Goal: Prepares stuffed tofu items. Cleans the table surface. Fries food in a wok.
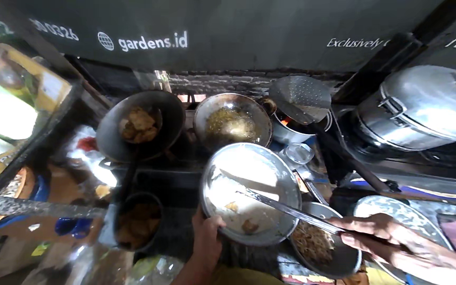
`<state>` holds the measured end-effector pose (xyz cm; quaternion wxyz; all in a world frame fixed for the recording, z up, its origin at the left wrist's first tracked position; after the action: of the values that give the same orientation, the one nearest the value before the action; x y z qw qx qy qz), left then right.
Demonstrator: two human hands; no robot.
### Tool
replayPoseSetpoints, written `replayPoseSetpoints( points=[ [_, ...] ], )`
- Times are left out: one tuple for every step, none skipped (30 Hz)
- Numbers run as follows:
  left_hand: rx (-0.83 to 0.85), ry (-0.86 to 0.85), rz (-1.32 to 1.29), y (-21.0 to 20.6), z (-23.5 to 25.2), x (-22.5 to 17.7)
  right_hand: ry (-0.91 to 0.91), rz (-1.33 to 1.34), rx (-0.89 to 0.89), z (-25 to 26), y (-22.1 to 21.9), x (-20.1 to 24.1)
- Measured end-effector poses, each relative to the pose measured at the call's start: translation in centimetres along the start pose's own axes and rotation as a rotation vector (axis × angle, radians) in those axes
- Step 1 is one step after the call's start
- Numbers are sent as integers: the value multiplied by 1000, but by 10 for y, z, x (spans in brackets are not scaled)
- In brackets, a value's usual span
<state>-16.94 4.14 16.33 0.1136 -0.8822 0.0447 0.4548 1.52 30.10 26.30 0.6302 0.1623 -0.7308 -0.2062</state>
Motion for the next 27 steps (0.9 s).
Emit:
replayPoseSetpoints(
  points=[
    [0, -5, -7, 0, 0, -1, -18, 27, 1, -1, 3, 0],
    [-1, -9, -15, 0, 1, -3, -38, 48, -3, -2, 6, 1],
    [2, -11, -21, 0, 2, -4, -54, 62, -17, -3, 10, 1],
    [3, -12, -23, 0, 3, -5, -54, 68, -33, -3, 15, 3],
    [0, -13, -21, 0, 4, -6, -37, 66, -52, -3, 20, 6],
    [-2, -12, -22, 0, 5, -7, -27, 58, -73, -1, 26, 8],
    [-7, -7, -25, 1, 5, -8, -35, 60, -93, 1, 32, 11],
    [-11, -3, -29, 1, 5, -8, -48, 64, -117, 5, 38, 15],
    [-14, -1, -40, 1, 5, -8, -54, 62, -145, 9, 45, 18],
    [-12, -3, -51, 1, 6, -8, -60, 58, -164, 15, 53, 19],
    [-5, -2, -60, 1, 6, -8, -64, 55, -182, 21, 60, 18],
    [3, 1, -59, 1, 7, -8, -66, 51, -207, 29, 68, 17],
    [4, 6, -58, 2, 7, -7, -72, 39, -234, 37, 74, 15],
    [-1, 10, -57, 2, 7, -7, -92, 12, -263, 47, 80, 14],
    [-8, 13, -50, 3, 7, -8, -119, -21, -282, 58, 83, 13],
    [-14, 14, -42, 4, 6, -8, -140, -61, -287, 70, 85, 11],
    [-17, 15, -37, 4, 6, -8, -147, -121, -285, 83, 85, 10],
    [-17, 21, -38, 5, 5, -8, -132, -197, -272, 96, 84, 9],
    [-21, 31, -39, 6, 4, -7, -109, -265, -258, 109, 82, 8],
    [-27, 42, -38, 6, 4, -7, -89, -318, -236, 121, 77, 6],
    [-36, 53, -35, 7, 4, -6, -81, -351, -203, 133, 71, 3],
    [-40, 59, -22, 8, 3, -5, -90, -374, -168, 144, 65, -2],
    [-40, 63, -7, 9, 3, -5, -112, -397, -136, 153, 59, -7],
    [-40, 65, 1, 10, 4, -4, -149, -418, -101, 160, 53, -11],
    [-43, 64, 6, 11, 4, -4, -185, -436, -71, 165, 49, -14],
    [-45, 63, 9, 12, 4, -3, -200, -453, -53, 169, 46, -16],
    [-43, 61, 9, 13, 4, -3, -205, -463, -48, 170, 45, -16]
  ],
)
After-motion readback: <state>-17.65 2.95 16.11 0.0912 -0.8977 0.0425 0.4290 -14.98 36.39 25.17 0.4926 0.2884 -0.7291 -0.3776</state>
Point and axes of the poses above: each hand's wrist, its own z-axis towards the middle knuckle, its own y-axis out of the back of the hand, x = y × z, the point moved 9 cm from there along z, towards the middle knuckle, and after that the axes turned 3 degrees about z, right-handed, at the moved point
